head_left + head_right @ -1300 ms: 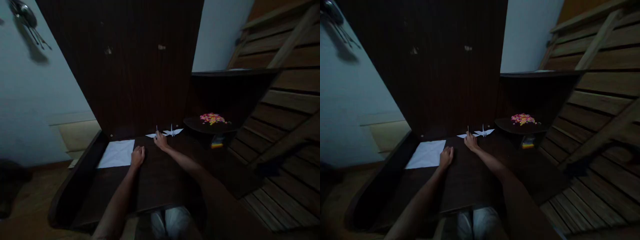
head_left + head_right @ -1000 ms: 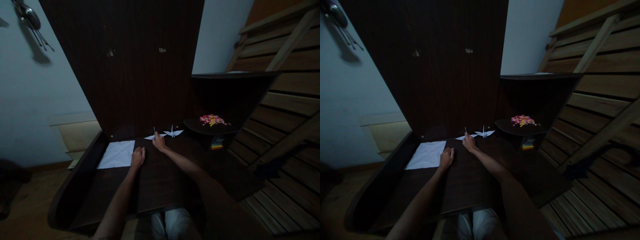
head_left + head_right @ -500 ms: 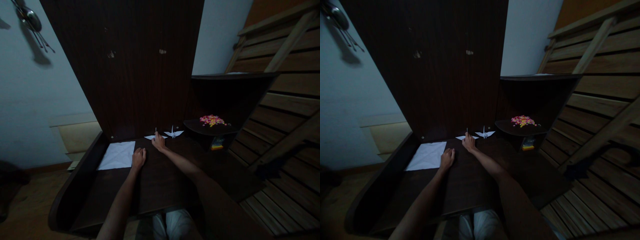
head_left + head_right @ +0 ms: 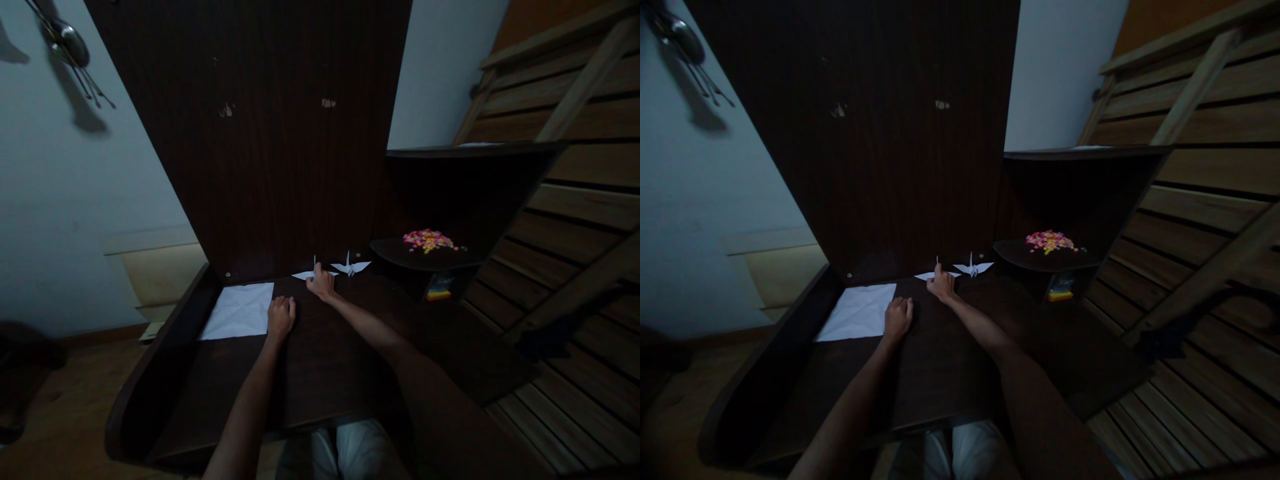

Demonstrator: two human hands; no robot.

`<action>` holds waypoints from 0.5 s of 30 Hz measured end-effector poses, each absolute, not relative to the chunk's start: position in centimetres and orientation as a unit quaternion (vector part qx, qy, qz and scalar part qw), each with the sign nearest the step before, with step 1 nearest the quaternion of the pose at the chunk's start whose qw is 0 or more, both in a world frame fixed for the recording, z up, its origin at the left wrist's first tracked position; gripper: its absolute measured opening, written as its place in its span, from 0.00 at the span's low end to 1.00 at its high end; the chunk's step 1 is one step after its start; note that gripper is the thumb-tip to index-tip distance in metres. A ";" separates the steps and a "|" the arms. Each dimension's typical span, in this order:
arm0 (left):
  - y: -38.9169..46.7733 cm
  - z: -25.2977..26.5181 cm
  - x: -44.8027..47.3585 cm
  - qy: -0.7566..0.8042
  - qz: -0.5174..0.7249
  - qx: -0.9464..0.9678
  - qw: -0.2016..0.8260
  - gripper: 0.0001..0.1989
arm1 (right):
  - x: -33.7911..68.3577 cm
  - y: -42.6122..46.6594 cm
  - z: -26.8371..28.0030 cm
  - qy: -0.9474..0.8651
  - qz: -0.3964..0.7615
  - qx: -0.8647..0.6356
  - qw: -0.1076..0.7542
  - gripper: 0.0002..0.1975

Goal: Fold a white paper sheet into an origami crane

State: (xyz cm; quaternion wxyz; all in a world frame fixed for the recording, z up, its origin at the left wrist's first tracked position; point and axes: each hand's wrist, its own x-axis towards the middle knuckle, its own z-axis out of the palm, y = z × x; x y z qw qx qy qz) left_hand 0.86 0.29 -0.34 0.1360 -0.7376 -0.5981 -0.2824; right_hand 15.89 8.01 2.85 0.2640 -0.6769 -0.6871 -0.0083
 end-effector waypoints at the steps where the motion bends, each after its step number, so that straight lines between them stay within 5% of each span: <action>1: 0.3 -0.3 0.9 -0.600 -0.279 -0.737 0.139 0.19 | 15.8 7.9 2.8 -0.688 -0.011 -0.674 0.270 0.17; 10: -0.4 0.8 0.6 -0.656 -0.224 -0.708 0.137 0.13 | 14.8 4.2 1.6 -0.748 -0.018 -0.559 0.359 0.06; 15: -0.4 1.4 -0.6 -0.715 -0.185 -0.663 0.121 0.19 | 14.9 0.3 0.2 -0.773 0.009 -0.472 0.424 0.13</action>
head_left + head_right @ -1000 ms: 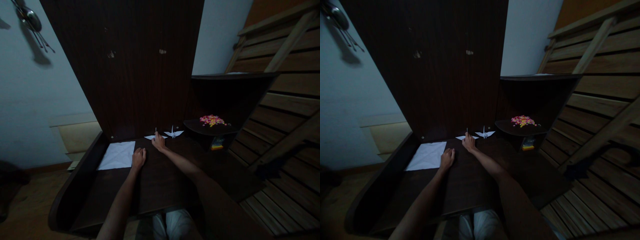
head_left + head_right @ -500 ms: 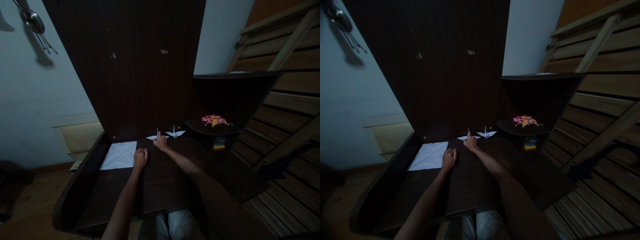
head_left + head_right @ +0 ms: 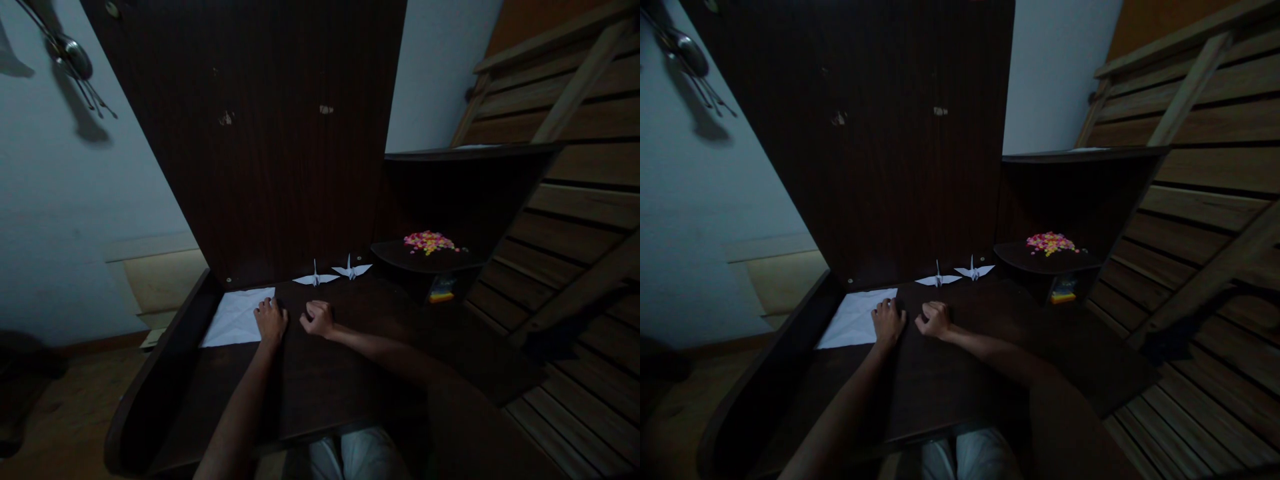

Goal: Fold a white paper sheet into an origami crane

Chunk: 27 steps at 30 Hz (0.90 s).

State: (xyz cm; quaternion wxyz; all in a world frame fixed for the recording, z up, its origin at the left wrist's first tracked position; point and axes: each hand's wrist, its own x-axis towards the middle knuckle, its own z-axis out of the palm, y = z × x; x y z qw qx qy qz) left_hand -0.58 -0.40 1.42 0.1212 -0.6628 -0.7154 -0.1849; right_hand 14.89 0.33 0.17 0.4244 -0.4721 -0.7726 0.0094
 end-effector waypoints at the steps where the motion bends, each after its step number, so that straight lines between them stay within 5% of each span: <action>1: -0.3 1.6 -0.9 -0.729 -0.177 -0.651 0.117 0.20 | 15.0 -0.3 0.0 -0.772 0.017 -0.460 0.438 0.14; 14: 0.7 4.6 -3.7 -0.763 -0.041 -0.645 -0.007 0.14 | 18.3 -2.5 -0.1 -0.683 0.115 -0.441 0.571 0.17; 27: 1.0 5.3 -3.7 -0.755 -0.011 -0.655 0.002 0.13 | 19.3 -2.5 -1.1 -0.599 0.203 -0.465 0.619 0.18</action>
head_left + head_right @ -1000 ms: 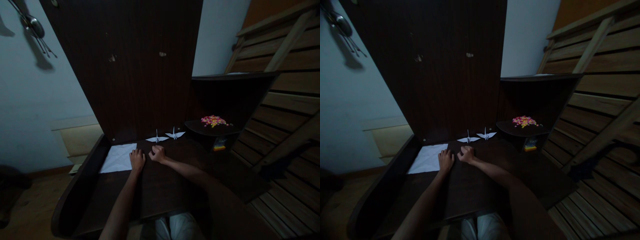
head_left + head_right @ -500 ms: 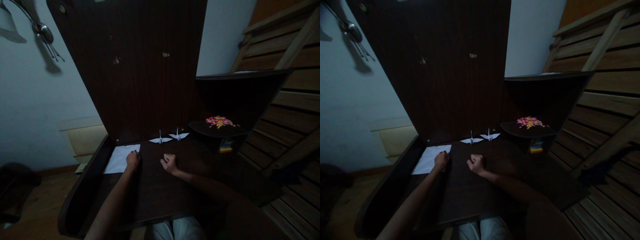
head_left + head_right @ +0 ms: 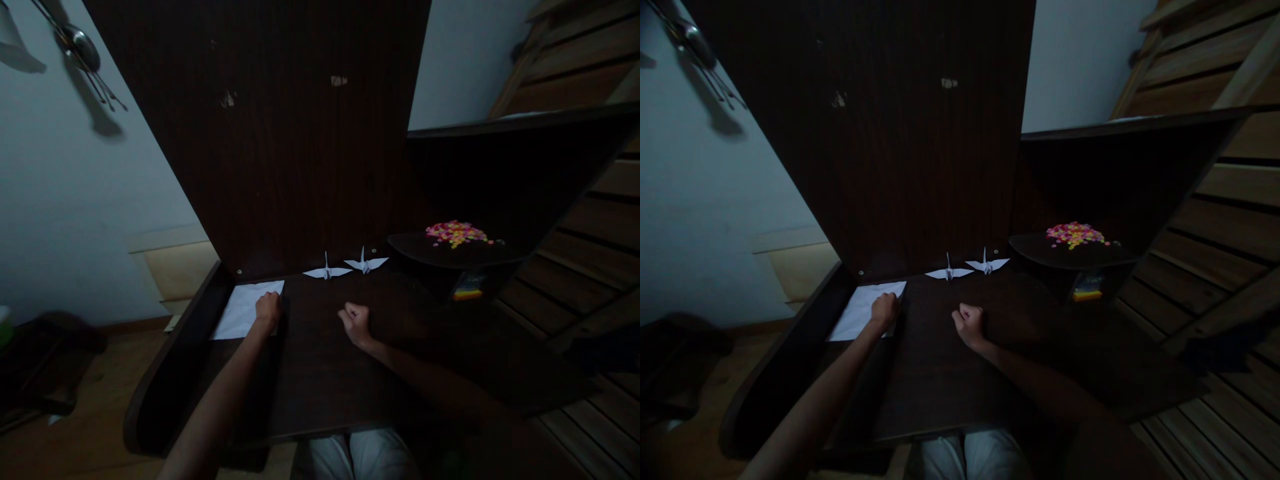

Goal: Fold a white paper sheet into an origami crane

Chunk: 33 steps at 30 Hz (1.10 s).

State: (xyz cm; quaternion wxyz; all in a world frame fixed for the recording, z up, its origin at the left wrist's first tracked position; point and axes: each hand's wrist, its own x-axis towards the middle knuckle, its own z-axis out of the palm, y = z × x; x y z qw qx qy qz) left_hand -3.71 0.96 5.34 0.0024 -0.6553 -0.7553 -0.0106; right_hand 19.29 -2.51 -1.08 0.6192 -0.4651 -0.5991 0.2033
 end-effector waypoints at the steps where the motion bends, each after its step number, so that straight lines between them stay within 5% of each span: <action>1: 1.0 5.7 -3.7 -0.756 -0.016 -0.655 0.011 0.11 | 19.3 -2.5 -1.1 -0.597 0.207 -0.464 0.620 0.18; 10: 1.7 9.0 -4.0 -0.756 -0.064 -0.648 0.067 0.12 | 19.4 -2.6 -1.4 -0.591 0.236 -0.459 0.620 0.18; 23: 1.2 7.6 -4.5 -0.801 -0.078 -0.594 0.001 0.10 | 19.4 -2.4 -1.6 -0.559 0.304 -0.436 0.636 0.18; 30: -2.5 15.3 -3.9 -0.726 -0.220 -0.652 0.011 0.08 | 19.6 -1.7 -1.8 -0.530 0.382 -0.412 0.635 0.18; 33: -4.7 18.2 -4.2 -0.613 -0.421 -0.658 -0.121 0.14 | 19.7 -1.4 -1.3 -0.522 0.435 -0.396 0.617 0.15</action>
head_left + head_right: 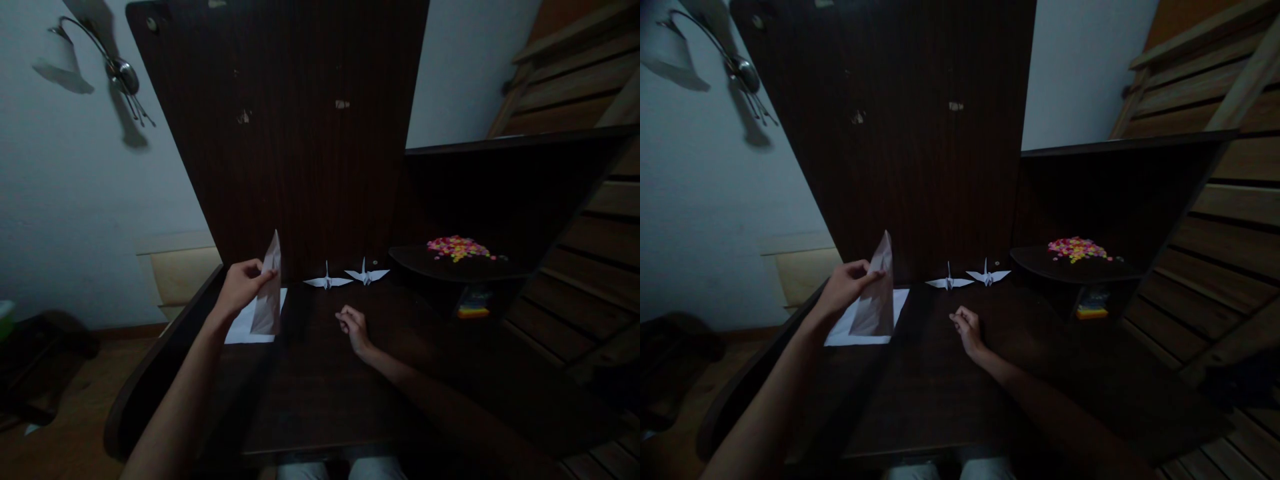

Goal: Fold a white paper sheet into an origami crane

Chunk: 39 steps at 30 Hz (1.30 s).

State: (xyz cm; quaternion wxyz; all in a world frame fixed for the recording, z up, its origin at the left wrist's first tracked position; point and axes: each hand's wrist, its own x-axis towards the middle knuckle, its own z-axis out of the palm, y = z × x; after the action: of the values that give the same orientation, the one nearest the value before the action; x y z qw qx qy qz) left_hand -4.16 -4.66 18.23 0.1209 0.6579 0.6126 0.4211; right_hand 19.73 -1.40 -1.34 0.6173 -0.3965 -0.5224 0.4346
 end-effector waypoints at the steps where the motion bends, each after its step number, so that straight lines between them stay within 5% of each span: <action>1: -5.2 18.7 -4.3 0.574 0.477 0.640 0.180 0.15 | 19.8 -1.3 -1.1 -0.520 0.451 -0.390 0.611 0.13; 10: -2.3 10.7 -4.2 0.458 0.581 0.485 0.466 0.20 | 21.2 -0.3 -0.1 -0.369 0.653 -0.301 0.589 0.19; 16: -0.6 4.7 -2.2 0.450 0.584 0.449 0.505 0.22 | 22.4 -0.8 -1.2 -0.397 0.649 -0.311 0.570 0.15; 24: -1.3 2.5 -0.5 0.431 0.615 0.419 0.510 0.20 | 22.8 -1.4 0.3 -0.401 0.688 -0.275 0.539 0.31; 33: -2.4 2.7 0.2 0.456 0.653 0.386 0.465 0.20 | 22.8 -1.8 0.6 -0.367 0.656 -0.408 0.518 0.16; 39: -3.2 2.7 0.5 0.437 0.586 0.469 0.496 0.30 | 23.1 -1.8 0.9 -0.360 0.637 -0.434 0.525 0.13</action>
State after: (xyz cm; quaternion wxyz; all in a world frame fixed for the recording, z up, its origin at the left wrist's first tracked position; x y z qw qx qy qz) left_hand 0.51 -3.18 2.71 0.4962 0.4691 0.4365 0.5859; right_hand 23.09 -1.84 0.94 0.5253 -0.4338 -0.3604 0.6372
